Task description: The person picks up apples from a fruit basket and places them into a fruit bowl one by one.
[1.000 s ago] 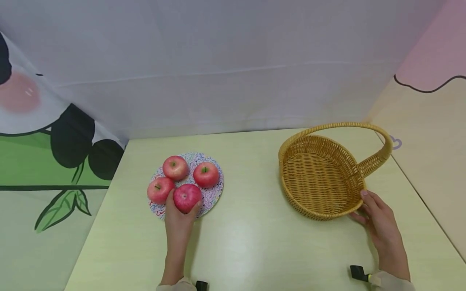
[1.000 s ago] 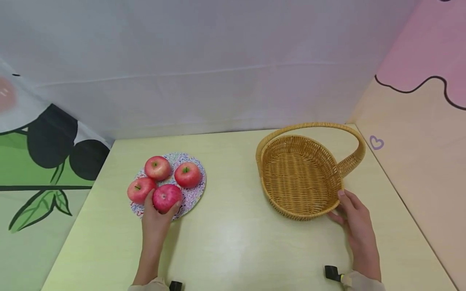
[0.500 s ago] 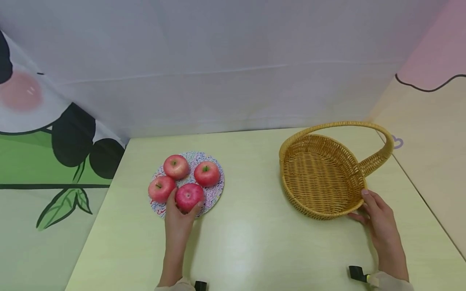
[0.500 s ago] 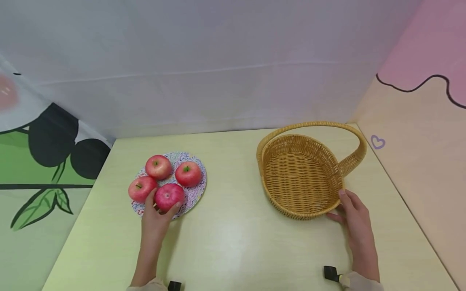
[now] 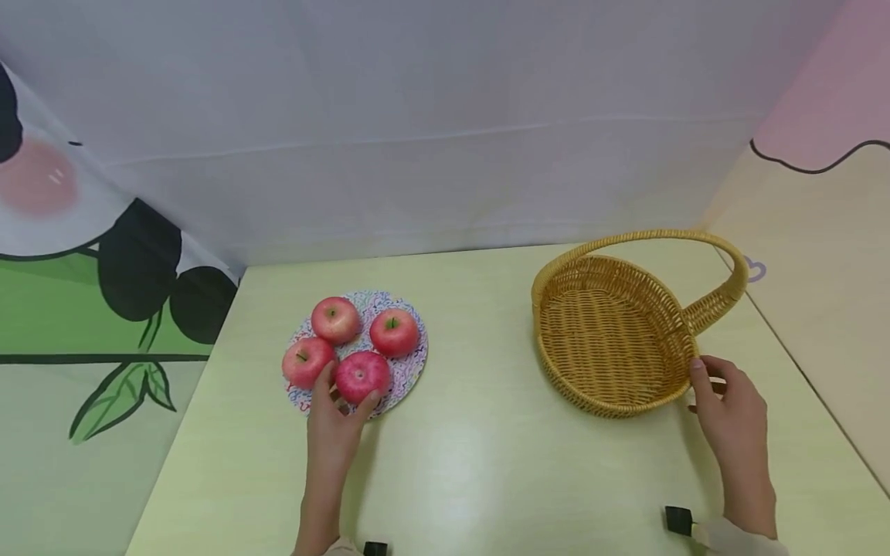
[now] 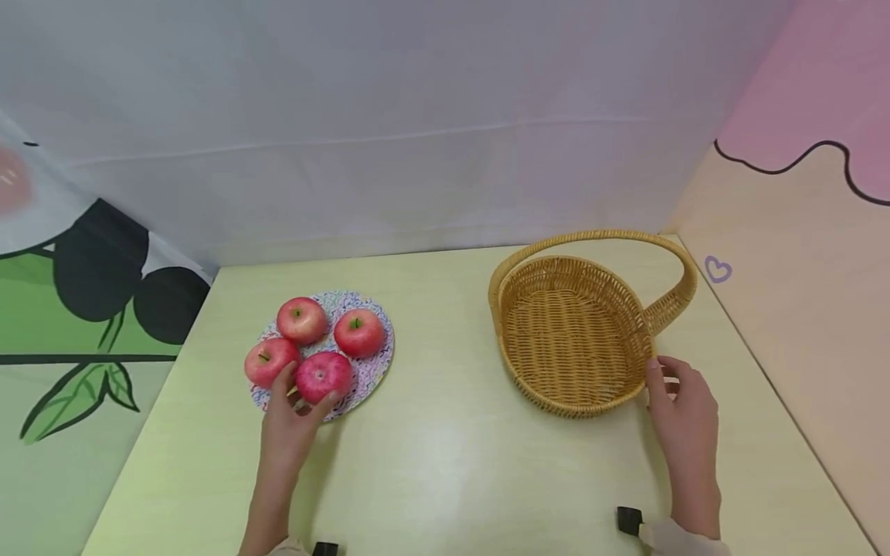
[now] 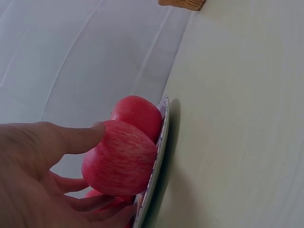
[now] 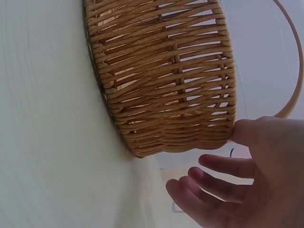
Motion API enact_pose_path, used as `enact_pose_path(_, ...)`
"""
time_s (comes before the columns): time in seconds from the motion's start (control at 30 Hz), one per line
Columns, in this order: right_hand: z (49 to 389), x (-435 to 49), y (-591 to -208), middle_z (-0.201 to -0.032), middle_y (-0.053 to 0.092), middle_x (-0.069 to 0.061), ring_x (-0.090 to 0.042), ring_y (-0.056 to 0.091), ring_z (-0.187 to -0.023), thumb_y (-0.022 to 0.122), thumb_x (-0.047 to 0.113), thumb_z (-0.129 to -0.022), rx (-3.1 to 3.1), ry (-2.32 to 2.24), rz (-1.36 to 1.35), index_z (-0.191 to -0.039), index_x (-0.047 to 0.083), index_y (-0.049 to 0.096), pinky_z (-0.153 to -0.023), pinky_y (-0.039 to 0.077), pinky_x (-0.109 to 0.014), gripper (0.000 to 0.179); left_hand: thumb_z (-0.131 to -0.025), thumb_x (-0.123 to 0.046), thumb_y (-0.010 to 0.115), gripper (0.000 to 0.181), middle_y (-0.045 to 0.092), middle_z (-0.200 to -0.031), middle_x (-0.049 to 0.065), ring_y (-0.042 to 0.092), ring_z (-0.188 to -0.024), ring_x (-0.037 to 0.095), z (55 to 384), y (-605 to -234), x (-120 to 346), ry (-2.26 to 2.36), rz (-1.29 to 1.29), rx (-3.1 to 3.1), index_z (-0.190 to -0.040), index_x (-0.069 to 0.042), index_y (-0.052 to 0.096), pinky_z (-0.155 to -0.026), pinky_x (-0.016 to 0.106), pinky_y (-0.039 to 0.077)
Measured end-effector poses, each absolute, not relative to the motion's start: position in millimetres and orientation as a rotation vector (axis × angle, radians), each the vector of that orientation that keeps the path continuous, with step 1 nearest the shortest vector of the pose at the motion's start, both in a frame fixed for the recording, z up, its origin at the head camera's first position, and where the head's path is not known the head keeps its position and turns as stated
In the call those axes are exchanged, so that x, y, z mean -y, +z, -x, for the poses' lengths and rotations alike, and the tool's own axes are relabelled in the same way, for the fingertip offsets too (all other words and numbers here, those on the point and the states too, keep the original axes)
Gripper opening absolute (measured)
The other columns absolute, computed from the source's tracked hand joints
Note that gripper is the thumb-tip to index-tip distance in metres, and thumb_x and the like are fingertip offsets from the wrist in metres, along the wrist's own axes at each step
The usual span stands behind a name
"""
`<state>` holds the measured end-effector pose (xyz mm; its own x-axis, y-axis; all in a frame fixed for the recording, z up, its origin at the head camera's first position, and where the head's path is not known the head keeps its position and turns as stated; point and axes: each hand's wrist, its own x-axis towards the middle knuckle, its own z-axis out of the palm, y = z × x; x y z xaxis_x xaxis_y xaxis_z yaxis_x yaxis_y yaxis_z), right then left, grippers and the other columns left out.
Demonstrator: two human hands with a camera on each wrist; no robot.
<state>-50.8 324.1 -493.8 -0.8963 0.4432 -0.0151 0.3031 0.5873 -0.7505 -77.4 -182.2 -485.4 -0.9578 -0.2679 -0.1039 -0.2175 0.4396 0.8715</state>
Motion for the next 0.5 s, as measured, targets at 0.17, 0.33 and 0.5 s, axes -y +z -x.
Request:
enact_pose_path(0.17, 50, -317, -481, -0.128, 0.062, -0.026, -0.042, 0.063, -0.107, 0.047, 0.032, -0.109, 2.684, 0.883, 0.573, -0.139, 0.000, 0.061, -0.063, 0.042, -0.033, 0.046, -0.093, -0.019, 0.079, 0.089, 0.038, -0.162, 0.019, 0.048, -0.140, 0.042, 75, -478, 185, -1.460, -0.422, 2.722, -0.164, -0.007, 0.025, -0.108, 0.059, 0.053)
enact_pose_path(0.33, 48, -313, -474, -0.123, 0.064, -0.024, -0.041, 0.065, -0.100, 0.052, 0.022, -0.106, 2.648, 0.729, 0.539, -0.133, 0.001, 0.065, -0.056, 0.039, -0.033, 0.037, -0.093, -0.019, 0.079, 0.086, 0.044, -0.157, 0.020, 0.048, -0.139, 0.042, 75, -472, 189, -1.356, -0.404, 2.768, -0.162, -0.006, 0.029, -0.107, 0.059, 0.053)
enact_pose_path(0.5, 45, -311, -470, -0.121, 0.065, -0.022, -0.040, 0.065, -0.095, 0.053, 0.018, -0.104, 2.605, 0.650, 0.492, -0.128, 0.002, 0.069, -0.052, 0.035, -0.031, 0.033, -0.095, -0.019, 0.077, 0.079, 0.048, -0.154, 0.020, 0.048, -0.140, 0.042, 74, -466, 192, -1.295, -0.376, 2.800, -0.159, -0.005, 0.034, -0.112, 0.061, 0.048)
